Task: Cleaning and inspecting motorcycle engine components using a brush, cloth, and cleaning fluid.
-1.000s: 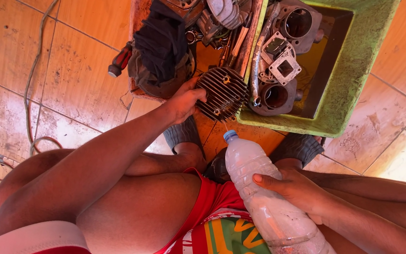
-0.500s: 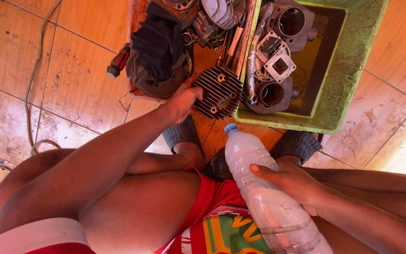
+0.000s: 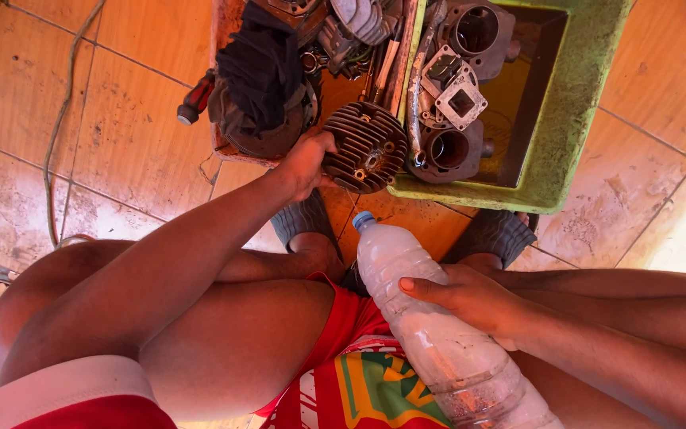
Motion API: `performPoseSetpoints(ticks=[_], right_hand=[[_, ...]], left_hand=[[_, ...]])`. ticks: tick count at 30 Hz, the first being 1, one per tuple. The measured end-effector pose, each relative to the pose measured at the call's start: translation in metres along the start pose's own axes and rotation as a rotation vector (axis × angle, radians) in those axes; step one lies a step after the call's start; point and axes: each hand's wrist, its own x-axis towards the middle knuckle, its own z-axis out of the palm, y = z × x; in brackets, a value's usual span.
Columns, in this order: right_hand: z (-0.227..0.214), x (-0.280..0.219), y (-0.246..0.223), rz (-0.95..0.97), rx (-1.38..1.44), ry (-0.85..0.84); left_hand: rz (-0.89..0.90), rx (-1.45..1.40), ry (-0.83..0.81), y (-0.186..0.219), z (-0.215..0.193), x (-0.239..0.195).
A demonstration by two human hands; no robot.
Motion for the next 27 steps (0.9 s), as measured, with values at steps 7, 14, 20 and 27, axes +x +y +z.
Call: performPoseSetpoints(ticks=[7,14,20,27], right_hand=[[-0.010,-0.004,0.001,0.014,-0.042,0.047],[-0.024,0.003,0.008,0.067,0.009,0.073],[-0.016,-0.004,-0.028,0.064,0.035,0.100],[-0.043,0.024,-0.031,-0.334,-0.251,0.188]], left_hand=[[-0.097,-0.053,-0.018,0.000,-0.001,-0.003],[-0.016,0.070,-0.015,0.020,0.011,-0.036],[0.069,0.098,-0.009,-0.008,-0.012,0.002],[0.083,0.047,-0.033,-0.005,-0.013,-0.006]])
